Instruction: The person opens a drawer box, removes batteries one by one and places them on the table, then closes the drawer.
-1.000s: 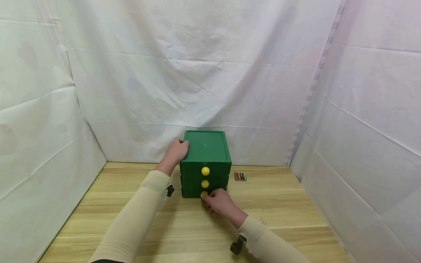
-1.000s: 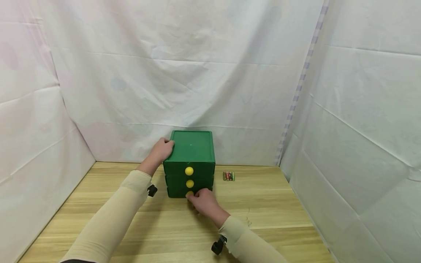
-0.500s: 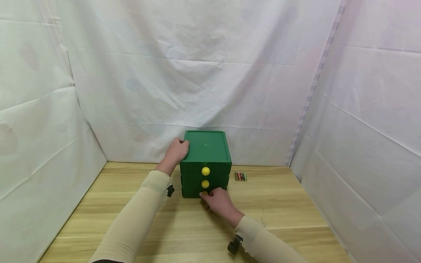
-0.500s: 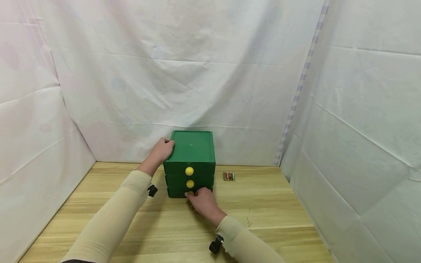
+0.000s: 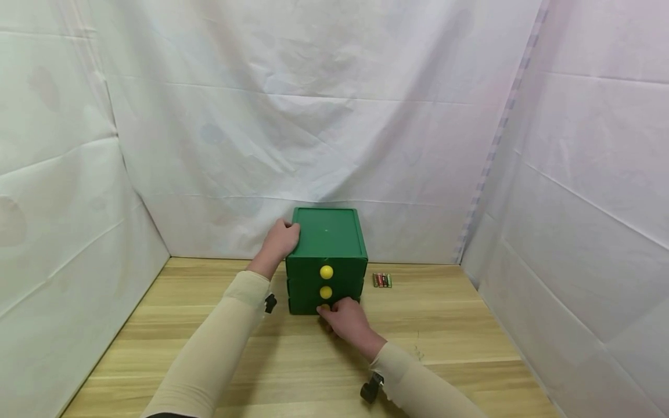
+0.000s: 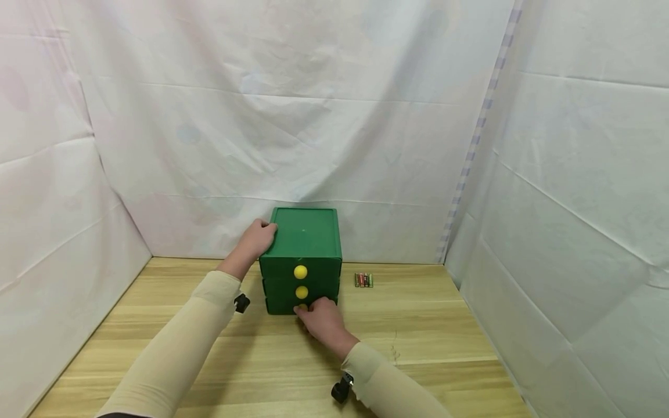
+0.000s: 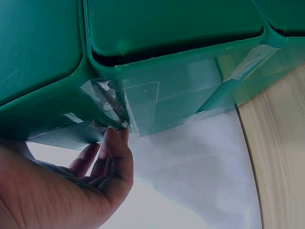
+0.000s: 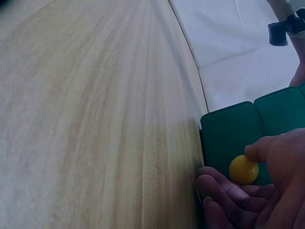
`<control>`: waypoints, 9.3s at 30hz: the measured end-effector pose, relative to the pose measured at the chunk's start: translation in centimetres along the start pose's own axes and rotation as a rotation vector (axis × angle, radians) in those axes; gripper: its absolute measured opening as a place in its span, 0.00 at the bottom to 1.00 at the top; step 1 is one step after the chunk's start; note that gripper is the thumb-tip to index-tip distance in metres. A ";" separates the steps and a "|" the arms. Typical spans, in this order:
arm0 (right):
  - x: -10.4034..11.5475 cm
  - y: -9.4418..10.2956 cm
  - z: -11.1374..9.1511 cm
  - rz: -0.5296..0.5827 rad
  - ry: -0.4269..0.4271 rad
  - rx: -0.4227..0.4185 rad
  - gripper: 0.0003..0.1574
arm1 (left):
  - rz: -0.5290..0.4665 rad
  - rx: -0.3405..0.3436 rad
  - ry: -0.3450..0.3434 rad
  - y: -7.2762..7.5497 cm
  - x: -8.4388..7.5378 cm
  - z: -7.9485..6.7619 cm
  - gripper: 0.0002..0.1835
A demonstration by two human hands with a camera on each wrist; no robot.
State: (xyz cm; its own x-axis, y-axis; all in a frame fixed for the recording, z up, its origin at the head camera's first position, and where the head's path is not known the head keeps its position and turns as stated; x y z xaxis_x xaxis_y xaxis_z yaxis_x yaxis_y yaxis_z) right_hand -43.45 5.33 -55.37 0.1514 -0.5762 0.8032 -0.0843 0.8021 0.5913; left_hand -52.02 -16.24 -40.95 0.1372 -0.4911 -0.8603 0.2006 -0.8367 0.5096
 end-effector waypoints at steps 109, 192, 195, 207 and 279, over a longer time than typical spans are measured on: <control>1.8 0.2 -6.1 -0.320 0.112 0.138 0.35 | 0.010 0.018 0.019 -0.2 0.0 0.1 0.32; 2.5 -0.1 -9.6 -0.356 0.098 0.240 0.37 | 0.015 0.030 0.020 -0.4 -0.1 -0.1 0.33; 2.4 -0.1 -9.6 -0.352 0.101 0.243 0.37 | 0.013 0.028 0.020 -0.3 -0.1 -0.1 0.33; 2.5 -0.1 -9.8 -0.367 0.096 0.250 0.37 | 0.011 0.028 0.023 -0.2 -0.1 -0.2 0.33; 5.9 1.2 -2.5 -1.106 0.616 0.337 0.12 | -0.001 0.009 -0.008 -0.5 -0.1 -0.2 0.32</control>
State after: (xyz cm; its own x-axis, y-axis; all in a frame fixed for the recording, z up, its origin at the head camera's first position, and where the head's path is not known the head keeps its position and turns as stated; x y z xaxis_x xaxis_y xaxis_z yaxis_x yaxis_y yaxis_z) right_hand -40.23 3.31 -50.10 0.7139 -0.6623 -0.2273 0.1468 -0.1759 0.9734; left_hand -51.98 -15.76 -41.09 0.1290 -0.4918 -0.8611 0.1921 -0.8395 0.5083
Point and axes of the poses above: each hand's wrist, its own z-axis towards the middle knuckle, its own y-axis out of the back of the hand, x = y × z, the point moved 10 cm from there along z, towards the middle knuckle, and after that the axes turned 8 degrees about -x, right-handed, at the moved point
